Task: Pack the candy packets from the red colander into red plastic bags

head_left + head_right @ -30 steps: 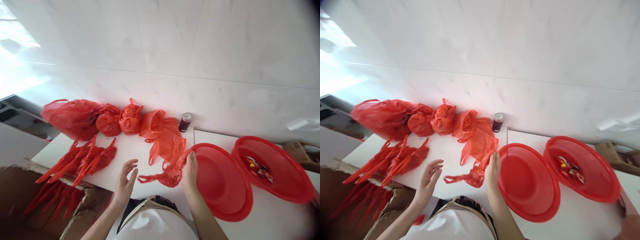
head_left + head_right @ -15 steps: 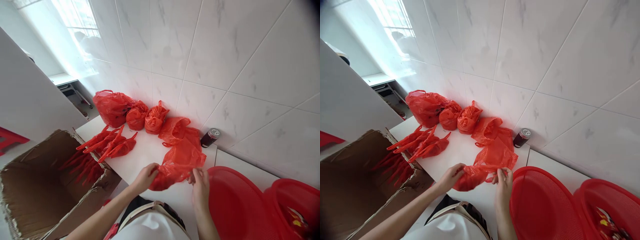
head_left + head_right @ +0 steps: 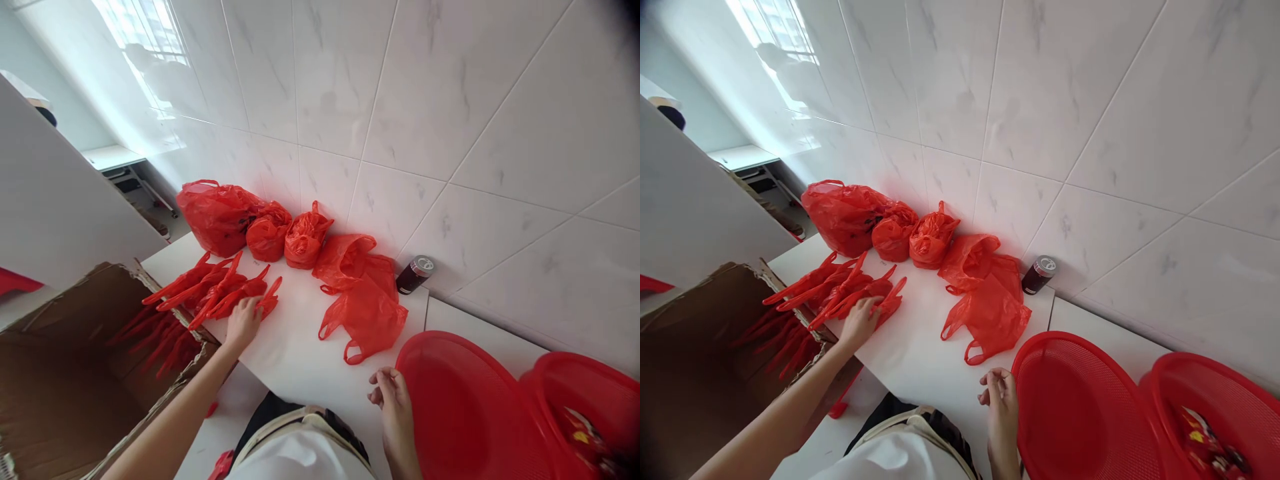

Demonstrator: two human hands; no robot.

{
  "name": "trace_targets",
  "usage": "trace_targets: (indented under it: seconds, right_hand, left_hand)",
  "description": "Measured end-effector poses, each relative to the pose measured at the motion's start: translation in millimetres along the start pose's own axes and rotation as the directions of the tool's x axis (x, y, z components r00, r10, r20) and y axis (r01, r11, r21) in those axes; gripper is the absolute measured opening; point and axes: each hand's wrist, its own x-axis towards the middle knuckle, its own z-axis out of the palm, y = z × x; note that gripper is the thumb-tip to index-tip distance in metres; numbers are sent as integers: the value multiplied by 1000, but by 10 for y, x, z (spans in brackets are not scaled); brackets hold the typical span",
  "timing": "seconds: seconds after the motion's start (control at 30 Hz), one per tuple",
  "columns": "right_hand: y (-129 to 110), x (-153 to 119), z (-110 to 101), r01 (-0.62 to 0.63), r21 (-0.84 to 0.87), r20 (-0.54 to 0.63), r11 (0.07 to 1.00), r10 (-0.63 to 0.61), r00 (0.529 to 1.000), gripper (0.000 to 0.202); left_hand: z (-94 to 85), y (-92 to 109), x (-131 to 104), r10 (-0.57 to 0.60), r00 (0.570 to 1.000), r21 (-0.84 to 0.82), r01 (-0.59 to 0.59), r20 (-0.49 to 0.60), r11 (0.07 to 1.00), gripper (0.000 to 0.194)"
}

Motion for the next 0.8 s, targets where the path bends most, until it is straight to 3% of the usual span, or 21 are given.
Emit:
trace_targets:
  seconds: [0.13, 0.23, 0.33, 0.5, 0.63, 0.8]
  right_hand:
    - [44, 22, 37, 14, -47, 41, 999, -12, 999, 33]
    - [94, 26, 56, 44, -105, 115, 994, -32, 993, 32]
    - [167, 21, 56, 100, -215, 192, 971, -58, 980, 29]
    - [262, 28, 42, 205, -378, 252, 903, -112, 961, 21]
    - [306, 56, 22, 226, -407, 258, 885, -126, 958, 18]
    - [452, 206, 69, 278, -499, 226, 821, -187, 956, 19]
  left_hand:
    - [569, 47, -349, 87, 961, -24, -84, 264, 996, 24]
    - [886, -78, -481, 64, 916, -24, -59, 395, 998, 22]
    - [949, -297, -343, 23, 915, -2, -25, 402, 1000, 27]
    - [805, -533, 185, -56, 966, 88, 35, 254, 996, 49]
    - [932, -418, 249, -20, 968, 137, -15, 250, 990, 56]
    - [1394, 28, -236, 151, 911, 112, -208, 384, 972, 44]
